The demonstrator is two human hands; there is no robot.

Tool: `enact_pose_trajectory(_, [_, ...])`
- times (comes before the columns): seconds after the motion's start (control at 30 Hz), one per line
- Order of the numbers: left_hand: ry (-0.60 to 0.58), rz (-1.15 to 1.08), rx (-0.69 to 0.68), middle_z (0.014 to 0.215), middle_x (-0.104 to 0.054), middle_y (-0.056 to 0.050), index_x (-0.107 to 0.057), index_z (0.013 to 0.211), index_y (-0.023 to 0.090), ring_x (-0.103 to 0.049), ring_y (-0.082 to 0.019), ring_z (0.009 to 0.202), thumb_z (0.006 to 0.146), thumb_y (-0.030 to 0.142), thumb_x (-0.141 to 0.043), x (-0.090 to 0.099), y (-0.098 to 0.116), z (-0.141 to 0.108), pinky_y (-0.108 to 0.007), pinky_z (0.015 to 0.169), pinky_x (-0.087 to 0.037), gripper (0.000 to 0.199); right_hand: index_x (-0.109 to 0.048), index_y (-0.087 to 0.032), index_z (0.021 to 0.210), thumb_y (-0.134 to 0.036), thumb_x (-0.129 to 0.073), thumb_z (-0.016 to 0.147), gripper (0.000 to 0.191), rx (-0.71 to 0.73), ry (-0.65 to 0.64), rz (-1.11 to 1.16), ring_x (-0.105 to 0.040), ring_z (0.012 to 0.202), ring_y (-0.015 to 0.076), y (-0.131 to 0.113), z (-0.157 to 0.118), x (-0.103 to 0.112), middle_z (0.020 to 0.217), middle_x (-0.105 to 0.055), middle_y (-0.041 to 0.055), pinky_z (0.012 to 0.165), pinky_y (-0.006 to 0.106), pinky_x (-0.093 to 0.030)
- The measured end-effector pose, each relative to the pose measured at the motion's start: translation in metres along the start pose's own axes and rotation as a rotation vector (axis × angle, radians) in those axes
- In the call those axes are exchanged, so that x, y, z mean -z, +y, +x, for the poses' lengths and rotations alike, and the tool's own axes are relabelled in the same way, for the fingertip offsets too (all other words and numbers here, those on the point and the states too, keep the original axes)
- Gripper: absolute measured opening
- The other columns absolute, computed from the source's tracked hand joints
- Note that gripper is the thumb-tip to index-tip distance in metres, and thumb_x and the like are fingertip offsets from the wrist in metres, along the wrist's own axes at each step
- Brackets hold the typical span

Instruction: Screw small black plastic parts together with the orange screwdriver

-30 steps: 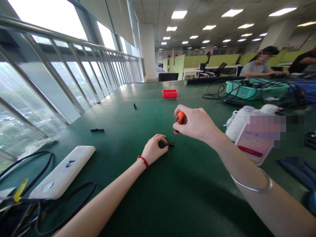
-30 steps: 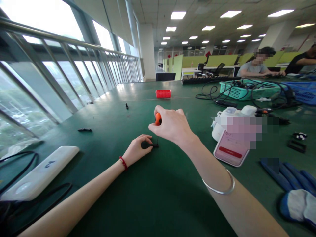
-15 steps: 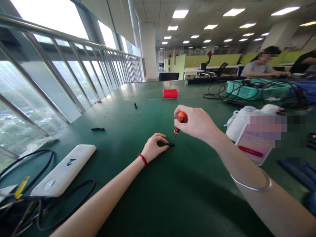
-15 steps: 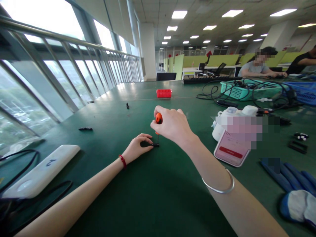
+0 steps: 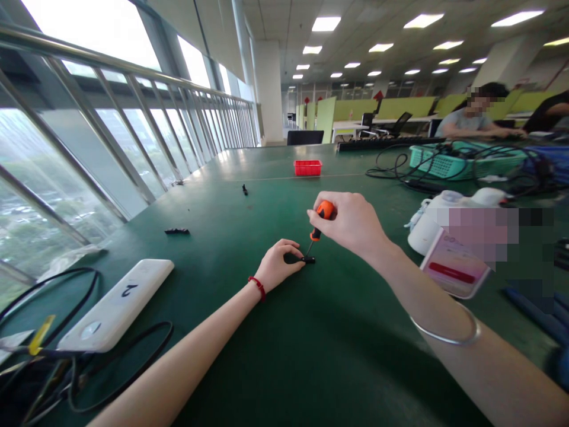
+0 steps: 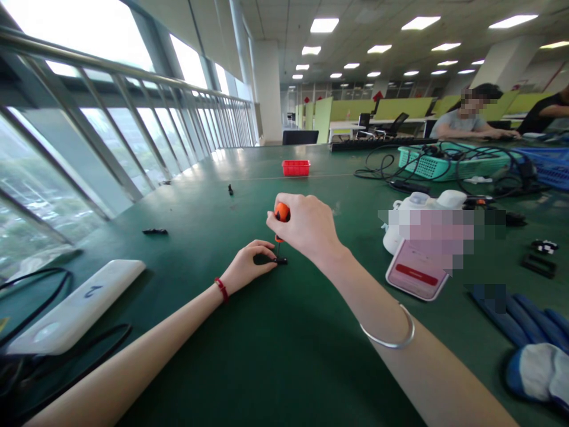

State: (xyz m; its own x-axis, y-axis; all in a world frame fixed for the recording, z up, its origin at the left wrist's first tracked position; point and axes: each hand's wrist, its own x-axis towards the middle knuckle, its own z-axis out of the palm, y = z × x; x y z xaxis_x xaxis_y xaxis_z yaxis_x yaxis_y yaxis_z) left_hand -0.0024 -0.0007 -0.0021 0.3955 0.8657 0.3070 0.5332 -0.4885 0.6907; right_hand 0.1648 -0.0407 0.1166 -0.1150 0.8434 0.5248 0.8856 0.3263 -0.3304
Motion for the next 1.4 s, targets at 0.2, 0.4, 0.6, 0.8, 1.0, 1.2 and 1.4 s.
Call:
enact_pose_trajectory(0.2, [0.002,-0.01,-0.007,0.103,-0.061,-0.005,-0.066,0.072,0.017,-0.058,-0.019,0.095,0.066,0.017,-0.067,0.0,0.0,0.0,-0.037,0.091,-0.044,0.006,-0.057,-0.021,0.068,-0.041,-0.048,0.079,0.024,0.031,-0.027,0.004,-0.047,0.051,0.0113,-0.001,-0.001,-0.007,0.055,-0.055,-0.0022,0.047,0.023,-0.029])
enact_pose_trajectory(0.4, [0.009,-0.011,-0.009,0.102,-0.061,-0.005,-0.066,0.072,0.018,-0.058,-0.019,0.095,0.066,0.016,-0.068,0.001,0.003,0.0,-0.037,0.091,-0.044,0.006,-0.056,-0.022,0.068,-0.04,-0.048,0.079,0.023,0.016,-0.05,-0.017,-0.048,0.051,0.012,0.0,-0.001,-0.008,0.055,-0.055,-0.002,0.048,0.023,-0.03])
enact_pose_trajectory(0.6, [0.006,0.01,-0.003,0.101,-0.061,-0.006,-0.066,0.072,0.017,-0.058,-0.019,0.094,0.066,0.017,-0.068,0.001,0.005,0.0,-0.037,0.091,-0.044,0.006,-0.051,-0.022,0.086,-0.034,-0.052,0.072,0.018,0.027,-0.046,-0.034,-0.047,0.05,0.012,-0.002,-0.002,-0.008,0.061,-0.057,-0.0031,0.051,0.025,-0.031])
enact_pose_trajectory(0.8, [0.01,0.0,-0.021,0.101,-0.061,-0.005,-0.066,0.072,0.017,-0.058,-0.019,0.094,0.067,0.017,-0.068,0.0,0.002,0.0,-0.036,0.092,-0.044,0.006,-0.05,-0.022,0.082,-0.048,-0.042,0.081,0.028,0.033,-0.031,-0.064,-0.048,0.051,0.0137,-0.004,-0.003,-0.01,0.058,-0.055,-0.0013,0.05,0.024,-0.03])
enact_pose_trajectory(1.0, [0.012,-0.001,-0.02,0.099,-0.062,-0.005,-0.066,0.072,0.017,-0.059,-0.019,0.092,0.066,0.017,-0.068,0.0,0.001,0.0,-0.036,0.088,-0.046,0.006,-0.047,-0.021,0.098,-0.035,-0.051,0.073,0.029,0.032,-0.023,-0.048,-0.047,0.048,0.0125,-0.005,-0.004,-0.009,0.06,-0.057,-0.0033,0.048,0.023,-0.029])
enact_pose_trajectory(1.2, [0.016,-0.012,-0.035,0.1,-0.061,-0.005,-0.066,0.072,0.018,-0.059,-0.019,0.093,0.067,0.017,-0.067,-0.001,0.001,0.001,-0.035,0.091,-0.045,0.005,-0.051,-0.022,0.084,-0.048,-0.041,0.081,0.028,0.015,-0.038,-0.076,-0.05,0.052,0.0142,-0.005,-0.005,-0.012,0.058,-0.056,-0.001,0.048,0.024,-0.029])
enact_pose_trajectory(1.4, [0.014,-0.001,-0.02,0.098,-0.061,-0.005,-0.065,0.071,0.017,-0.059,-0.019,0.091,0.066,0.017,-0.068,-0.001,0.001,0.001,-0.035,0.088,-0.046,0.006,-0.046,-0.021,0.101,-0.042,-0.051,0.073,0.035,0.002,-0.053,-0.009,-0.048,0.049,0.0125,-0.007,-0.005,-0.009,0.061,-0.057,-0.0032,0.047,0.023,-0.029])
